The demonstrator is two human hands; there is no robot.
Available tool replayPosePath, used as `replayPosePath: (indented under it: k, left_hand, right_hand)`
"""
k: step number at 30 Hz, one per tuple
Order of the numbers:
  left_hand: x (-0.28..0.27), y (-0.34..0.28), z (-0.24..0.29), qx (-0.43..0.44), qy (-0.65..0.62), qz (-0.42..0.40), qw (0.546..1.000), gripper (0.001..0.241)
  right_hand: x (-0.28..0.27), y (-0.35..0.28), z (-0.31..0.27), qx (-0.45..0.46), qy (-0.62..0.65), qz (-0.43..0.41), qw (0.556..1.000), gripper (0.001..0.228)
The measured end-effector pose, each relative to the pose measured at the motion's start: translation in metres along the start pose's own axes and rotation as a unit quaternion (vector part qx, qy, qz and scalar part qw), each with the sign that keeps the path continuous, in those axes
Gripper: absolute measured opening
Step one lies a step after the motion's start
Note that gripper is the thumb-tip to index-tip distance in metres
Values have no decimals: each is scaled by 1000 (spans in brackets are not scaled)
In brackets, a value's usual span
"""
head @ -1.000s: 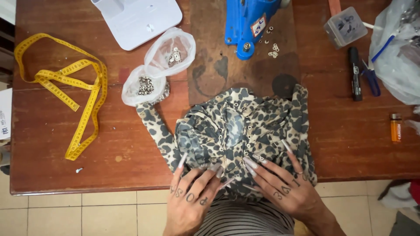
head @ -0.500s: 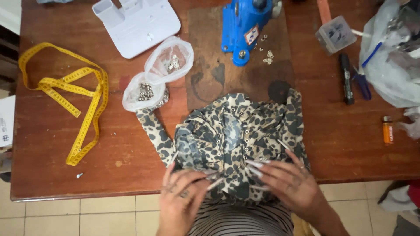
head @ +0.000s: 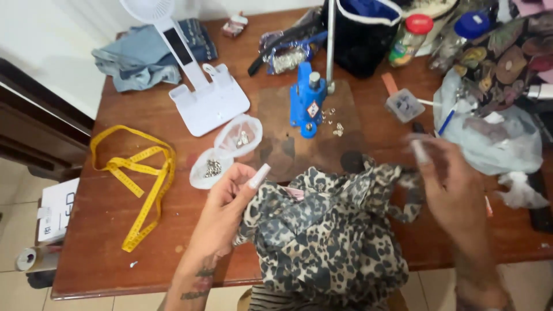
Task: Attaching metal grommets to a leopard print garment using a hand press and inspecting the finished work for quality.
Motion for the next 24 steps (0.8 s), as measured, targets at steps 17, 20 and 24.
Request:
replayPosePath:
  k: [17, 20, 24]
  left_hand:
    - [17, -6, -6, -86, 106, -173, 975, 44]
    - [33, -7, 0, -164, 242, -158, 943, 64]
    - [42, -16, -58, -86, 257, -234, 934, 27]
  right_hand:
    - [92, -52, -50, -201, 125, -229, 944, 27]
    - [94, -57, -51, -218, 109, -220, 945, 30]
    - [105, -70, -12, -198, 85, -229, 949, 21]
Point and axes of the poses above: each hand's wrist, its own y-axis towards the middle knuckle, its own x-axis out of the palm, z = x × y, the point moved 5 cm from there along y, towards the middle knuckle, and after that the axes turned 6 degrees about z, right-handed, at the moved point
